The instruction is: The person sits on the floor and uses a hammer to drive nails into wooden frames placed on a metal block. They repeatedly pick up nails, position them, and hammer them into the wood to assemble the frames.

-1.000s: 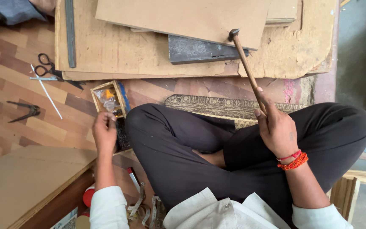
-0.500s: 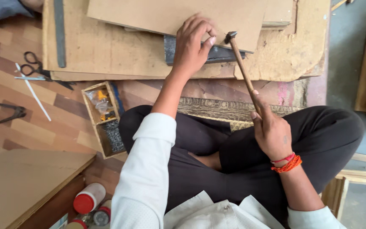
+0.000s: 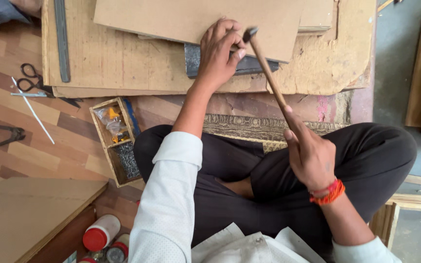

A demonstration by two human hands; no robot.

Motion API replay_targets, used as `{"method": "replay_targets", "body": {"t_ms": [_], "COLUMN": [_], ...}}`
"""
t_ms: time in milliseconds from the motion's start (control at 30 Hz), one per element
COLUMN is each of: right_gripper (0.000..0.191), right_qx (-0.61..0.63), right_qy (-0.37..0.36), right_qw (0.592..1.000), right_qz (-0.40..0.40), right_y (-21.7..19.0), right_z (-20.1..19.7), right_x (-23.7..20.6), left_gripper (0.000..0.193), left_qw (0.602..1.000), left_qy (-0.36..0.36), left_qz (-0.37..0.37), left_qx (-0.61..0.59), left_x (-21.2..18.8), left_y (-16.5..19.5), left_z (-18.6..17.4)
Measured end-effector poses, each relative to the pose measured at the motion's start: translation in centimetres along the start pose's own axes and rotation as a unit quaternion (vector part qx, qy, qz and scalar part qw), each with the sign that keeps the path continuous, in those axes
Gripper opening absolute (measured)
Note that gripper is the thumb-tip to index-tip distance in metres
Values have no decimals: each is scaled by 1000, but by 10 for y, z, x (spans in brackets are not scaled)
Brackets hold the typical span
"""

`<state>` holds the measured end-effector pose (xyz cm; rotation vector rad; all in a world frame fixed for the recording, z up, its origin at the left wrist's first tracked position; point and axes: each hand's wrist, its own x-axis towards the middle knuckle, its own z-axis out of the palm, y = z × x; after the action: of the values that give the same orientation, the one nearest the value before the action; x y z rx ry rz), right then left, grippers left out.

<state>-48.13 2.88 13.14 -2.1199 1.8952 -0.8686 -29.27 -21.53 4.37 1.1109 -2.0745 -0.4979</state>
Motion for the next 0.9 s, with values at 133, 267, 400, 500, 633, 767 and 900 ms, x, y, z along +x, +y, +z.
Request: {"method": "replay_targets", "body": {"t_ms": [133,267,400,500,633,767,900], "right_gripper": [44,50,45,48,49,46,50], "right_qx": [148,-32,76,27,-44,50,-53], "right_qy": [175,-54,116,67,-36,72,-45], "right_qw": [969,998,990,997,996,995,995], "right_qz": [-89,30,-11,10,62,39,68], "right_y": [1,2,0,-1,1,-2,-2], "right_z": [0,3,5,11,13,15,14], "right_x": [-2,0,-2,-7,-14,-18,-17], "left_gripper": [26,21,19,19,19,19,20], "left_qw": [998,998,998,998,998,999,999], "left_qy": [-28,9,-1,3,5,9,-1], "left_qz": [-20,-2,-28,-15,-17,-13,-16], "left_qx": [-47,-65,-57,-55,-56,-50,-47], "left_x": [-3,-5,-6,-6,-9,-12,-14], "left_y": [0,-1,1,0,-2,-5,2], "left_z": [-19,-28,-28,-27,-24,-23,-25]}}
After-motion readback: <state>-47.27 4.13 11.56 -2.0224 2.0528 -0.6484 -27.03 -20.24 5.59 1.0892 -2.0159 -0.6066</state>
